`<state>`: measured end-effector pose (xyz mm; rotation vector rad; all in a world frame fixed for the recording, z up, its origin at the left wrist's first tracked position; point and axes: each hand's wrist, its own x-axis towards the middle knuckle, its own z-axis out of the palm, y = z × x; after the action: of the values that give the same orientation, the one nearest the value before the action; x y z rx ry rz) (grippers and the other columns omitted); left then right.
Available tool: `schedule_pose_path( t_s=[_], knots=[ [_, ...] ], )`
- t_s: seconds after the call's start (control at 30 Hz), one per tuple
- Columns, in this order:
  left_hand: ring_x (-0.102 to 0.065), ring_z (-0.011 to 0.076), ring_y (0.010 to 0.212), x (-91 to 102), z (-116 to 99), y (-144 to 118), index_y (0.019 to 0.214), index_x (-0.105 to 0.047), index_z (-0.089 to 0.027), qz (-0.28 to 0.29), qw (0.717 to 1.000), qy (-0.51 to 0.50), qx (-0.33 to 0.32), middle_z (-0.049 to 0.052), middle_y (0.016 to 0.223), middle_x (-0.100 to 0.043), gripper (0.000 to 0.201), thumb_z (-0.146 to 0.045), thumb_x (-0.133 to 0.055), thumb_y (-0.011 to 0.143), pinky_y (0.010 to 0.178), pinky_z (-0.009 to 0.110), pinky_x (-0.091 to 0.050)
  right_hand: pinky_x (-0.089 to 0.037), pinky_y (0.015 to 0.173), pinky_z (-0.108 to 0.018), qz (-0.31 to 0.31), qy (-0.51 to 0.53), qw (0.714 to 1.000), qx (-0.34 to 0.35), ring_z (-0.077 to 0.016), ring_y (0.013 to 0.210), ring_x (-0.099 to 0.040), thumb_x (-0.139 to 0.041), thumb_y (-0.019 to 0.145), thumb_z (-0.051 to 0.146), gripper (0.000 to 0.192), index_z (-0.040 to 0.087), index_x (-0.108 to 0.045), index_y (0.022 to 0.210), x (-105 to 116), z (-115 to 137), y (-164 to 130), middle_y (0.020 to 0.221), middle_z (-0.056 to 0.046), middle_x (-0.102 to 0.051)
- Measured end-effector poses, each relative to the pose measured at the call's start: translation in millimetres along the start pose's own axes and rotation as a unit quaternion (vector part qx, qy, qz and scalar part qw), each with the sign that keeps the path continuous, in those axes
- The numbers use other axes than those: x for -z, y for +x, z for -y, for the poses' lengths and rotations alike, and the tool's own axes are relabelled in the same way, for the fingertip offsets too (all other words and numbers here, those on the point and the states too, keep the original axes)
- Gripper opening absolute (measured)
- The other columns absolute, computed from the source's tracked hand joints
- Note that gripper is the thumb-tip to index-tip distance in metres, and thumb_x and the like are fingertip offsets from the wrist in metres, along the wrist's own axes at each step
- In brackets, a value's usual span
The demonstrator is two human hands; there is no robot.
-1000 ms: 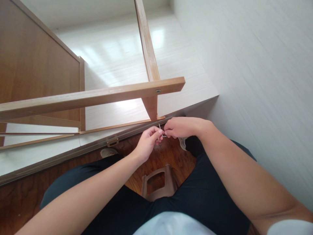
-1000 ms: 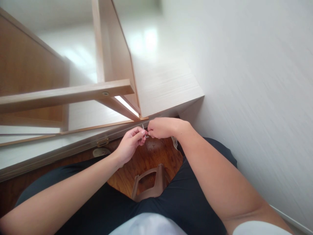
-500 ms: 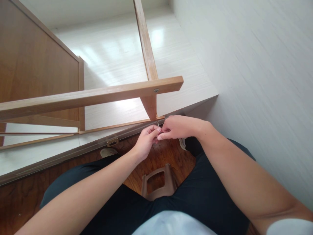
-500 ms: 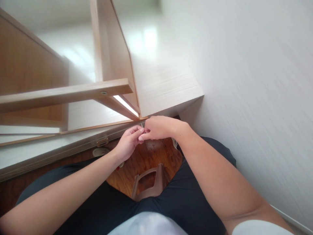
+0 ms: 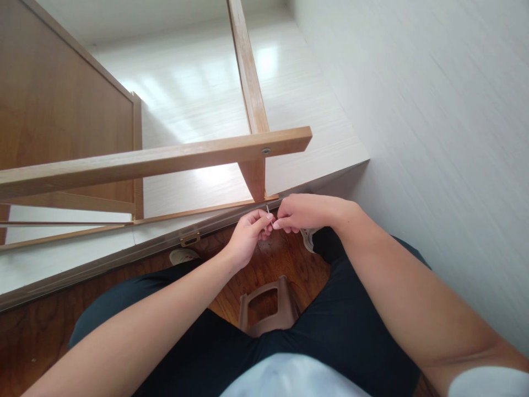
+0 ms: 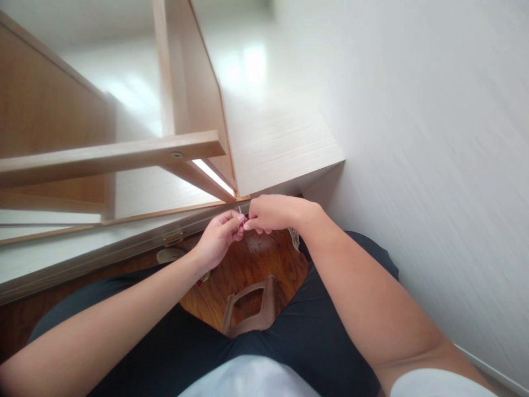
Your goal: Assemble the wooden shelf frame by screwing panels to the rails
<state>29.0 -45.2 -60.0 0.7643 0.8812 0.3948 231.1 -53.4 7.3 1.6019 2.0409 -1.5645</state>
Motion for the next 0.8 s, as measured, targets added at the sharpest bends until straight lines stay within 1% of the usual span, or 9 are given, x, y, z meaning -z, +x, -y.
schedule_pose_path(
  t_s=[0.13,0.33,0.5,0.8],
  knots=[
    [-0.047,0.0110,0.058,-0.2,-0.9,-0.2,0.074,-0.063,-0.016,-0.001,1.000,0.010,-0.004,0.001,0.066,-0.060,0.039,-0.045,-0.088,0.077,0.054,0.021,-0.034,-0.037,0.061,-0.025,0.005,0.008,1.000,0.003,-0.0142,0.062,-0.063,-0.056,0.095,0.035,0.033,0.016,-0.069,0.071,-1.5,-4.8,4.5,0.070,-0.004,-0.073],
    [-0.046,0.0106,0.057,-0.4,-1.9,-1.3,0.072,-0.061,-0.016,-0.003,1.000,0.008,-0.008,0.000,0.064,-0.058,0.040,-0.045,-0.089,0.076,0.054,0.021,-0.033,-0.039,0.064,-0.026,0.008,0.000,1.000,0.001,-0.0154,0.065,-0.064,-0.056,0.096,0.038,0.034,0.016,-0.071,0.075,-3.3,-5.2,9.9,0.071,-0.005,-0.073],
    [-0.046,0.0103,0.058,1.1,-0.3,-1.4,0.073,-0.061,-0.016,-0.005,1.000,0.006,-0.008,0.000,0.064,-0.058,0.038,-0.043,-0.087,0.078,0.055,0.021,-0.034,-0.039,0.063,-0.026,0.006,-0.003,1.000,-0.001,-0.0157,0.065,-0.063,-0.056,0.097,0.042,0.037,0.015,-0.071,0.075,-3.9,-4.5,11.0,0.072,-0.005,-0.073],
    [-0.045,0.0109,0.057,-2.1,-4.1,-6.2,0.071,-0.061,-0.017,-0.004,1.000,0.019,-0.018,-0.001,0.062,-0.057,0.039,-0.045,-0.086,0.079,0.056,0.023,-0.033,-0.039,0.061,-0.025,0.028,0.036,0.999,0.007,-0.0148,0.064,-0.065,-0.053,0.097,0.042,0.038,0.016,-0.069,0.075,-6.1,-2.9,8.1,0.074,-0.004,-0.074]
  ],
)
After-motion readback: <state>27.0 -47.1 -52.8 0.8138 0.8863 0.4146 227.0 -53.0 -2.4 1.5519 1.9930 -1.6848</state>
